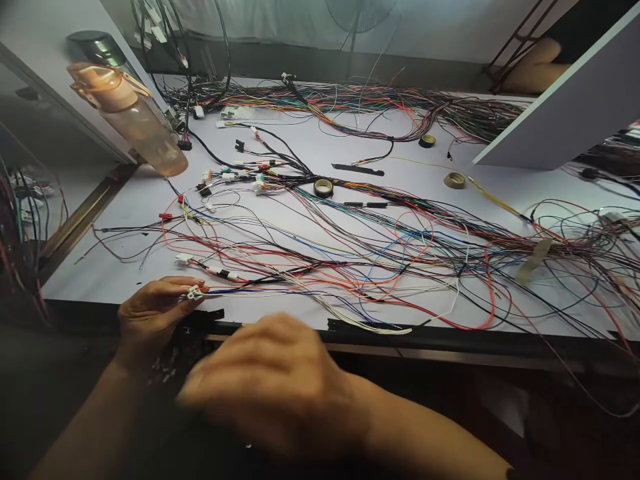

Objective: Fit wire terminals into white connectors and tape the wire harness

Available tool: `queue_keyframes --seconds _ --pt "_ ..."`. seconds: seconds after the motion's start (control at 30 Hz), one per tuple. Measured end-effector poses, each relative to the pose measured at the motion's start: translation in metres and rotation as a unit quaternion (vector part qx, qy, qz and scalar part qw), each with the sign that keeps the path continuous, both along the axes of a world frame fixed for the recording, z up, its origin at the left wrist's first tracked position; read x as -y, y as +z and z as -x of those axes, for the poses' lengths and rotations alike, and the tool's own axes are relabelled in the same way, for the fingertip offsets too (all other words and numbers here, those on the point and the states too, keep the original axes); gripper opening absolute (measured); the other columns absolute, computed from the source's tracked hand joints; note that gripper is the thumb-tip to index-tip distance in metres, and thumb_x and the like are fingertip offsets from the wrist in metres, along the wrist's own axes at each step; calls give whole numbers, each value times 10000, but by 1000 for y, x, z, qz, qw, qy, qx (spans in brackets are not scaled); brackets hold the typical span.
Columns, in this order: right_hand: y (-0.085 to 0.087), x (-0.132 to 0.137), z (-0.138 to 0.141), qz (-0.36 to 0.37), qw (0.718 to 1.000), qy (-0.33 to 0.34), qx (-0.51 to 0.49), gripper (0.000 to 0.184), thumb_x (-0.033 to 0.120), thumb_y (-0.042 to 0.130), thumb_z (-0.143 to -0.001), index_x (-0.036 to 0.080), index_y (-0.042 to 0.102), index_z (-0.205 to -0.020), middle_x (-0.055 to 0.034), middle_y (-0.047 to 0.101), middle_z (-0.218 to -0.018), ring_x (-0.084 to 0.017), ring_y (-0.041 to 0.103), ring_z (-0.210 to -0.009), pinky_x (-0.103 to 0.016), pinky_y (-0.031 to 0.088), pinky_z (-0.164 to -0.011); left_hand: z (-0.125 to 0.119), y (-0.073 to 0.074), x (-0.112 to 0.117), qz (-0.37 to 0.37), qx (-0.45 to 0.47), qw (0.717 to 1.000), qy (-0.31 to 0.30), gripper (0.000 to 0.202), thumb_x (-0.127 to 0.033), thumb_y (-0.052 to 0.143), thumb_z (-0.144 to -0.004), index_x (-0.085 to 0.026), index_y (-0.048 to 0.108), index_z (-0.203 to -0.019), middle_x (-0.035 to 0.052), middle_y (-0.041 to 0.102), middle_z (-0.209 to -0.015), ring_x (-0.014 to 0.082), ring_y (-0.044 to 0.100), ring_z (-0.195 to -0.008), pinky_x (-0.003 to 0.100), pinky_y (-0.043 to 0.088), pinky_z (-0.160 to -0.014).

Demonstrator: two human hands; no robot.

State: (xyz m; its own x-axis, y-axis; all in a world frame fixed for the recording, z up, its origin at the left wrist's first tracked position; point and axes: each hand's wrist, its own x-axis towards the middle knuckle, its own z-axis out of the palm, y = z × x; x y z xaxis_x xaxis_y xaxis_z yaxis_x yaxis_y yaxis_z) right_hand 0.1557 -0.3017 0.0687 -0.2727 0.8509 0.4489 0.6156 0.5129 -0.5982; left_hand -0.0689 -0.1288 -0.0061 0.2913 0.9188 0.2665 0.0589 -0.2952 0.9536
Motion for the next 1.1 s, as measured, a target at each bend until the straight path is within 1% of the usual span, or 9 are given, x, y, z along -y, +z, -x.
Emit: queue_keyframes --seconds 0.1,0.2,0.3,0.37,0.43,0.57,0.73,0.93,1.1 --pt "-27 -41 -13 3 993 -115 16 376 225 551 -915 219 528 -1290 -71 649 -1211 -185 556 -1145 -370 433 -980 4 2 3 -7 -2 1000 -11 167 -148 801 -664 -184 676 -770 44 718 -864 197 696 -816 341 611 -760" --pt "-52 -45 -24 19 979 -174 103 401 257 558 -918 204 512 -1313 -91 642 -1224 -224 544 -1144 -405 383 -968 13 4 7 -43 -14 997 -65 182 -111 775 -683 -211 697 -814 43 728 -862 220 701 -834 376 610 -763" --pt "-63 -39 -31 29 973 -173 147 232 254 534 -938 230 614 -1154 -41 712 -1016 -182 603 -942 -380 349 -910 25 6 12 -89 -44 989 -109 274 -53 747 -694 -246 704 -883 28 736 -883 222 704 -850 381 604 -777" --pt "-65 -38 -33 20 975 -164 150 145 240 523 -947 234 660 -996 -4 717 -868 -150 598 -821 -366 328 -883 33 5 16 -107 -69 986 -111 313 -25 733 -697 -253 699 -908 23 736 -904 215 705 -856 369 603 -781" --pt "-66 -39 -36 13 977 -149 152 151 231 522 -950 235 670 -921 15 707 -797 -135 586 -770 -359 313 -872 38 2 20 -115 -87 983 -112 328 -15 715 -710 -253 693 -935 28 734 -929 215 704 -873 359 605 -774" --pt "-68 -40 -43 30 976 -132 172 172 247 513 -959 253 684 -946 16 704 -786 -124 570 -747 -346 307 -846 40 -5 24 -130 -95 978 -129 325 -26 696 -731 -248 693 -969 37 735 -937 214 705 -878 342 608 -755" --pt "-71 -38 -54 39 976 -121 176 168 277 523 -956 259 690 -957 14 700 -794 -121 574 -747 -343 315 -826 38 -8 23 -133 -109 978 -117 308 -30 708 -727 -236 698 -956 33 739 -922 202 707 -870 323 603 -768" --pt "-71 -38 -64 34 986 -101 125 172 327 550 -930 251 689 -998 -28 702 -884 -158 621 -811 -336 398 -790 36 -6 25 -120 -95 981 -122 272 -21 688 -749 -205 691 -949 59 734 -927 199 700 -883 333 598 -782" --pt "-65 -51 -62 29 982 -163 93 179 299 537 -927 207 657 -1023 -66 682 -954 -197 618 -887 -335 441 -789 36 -6 25 -106 -93 982 -124 271 -17 681 -756 -198 688 -957 61 730 -945 195 696 -897 332 593 -794"
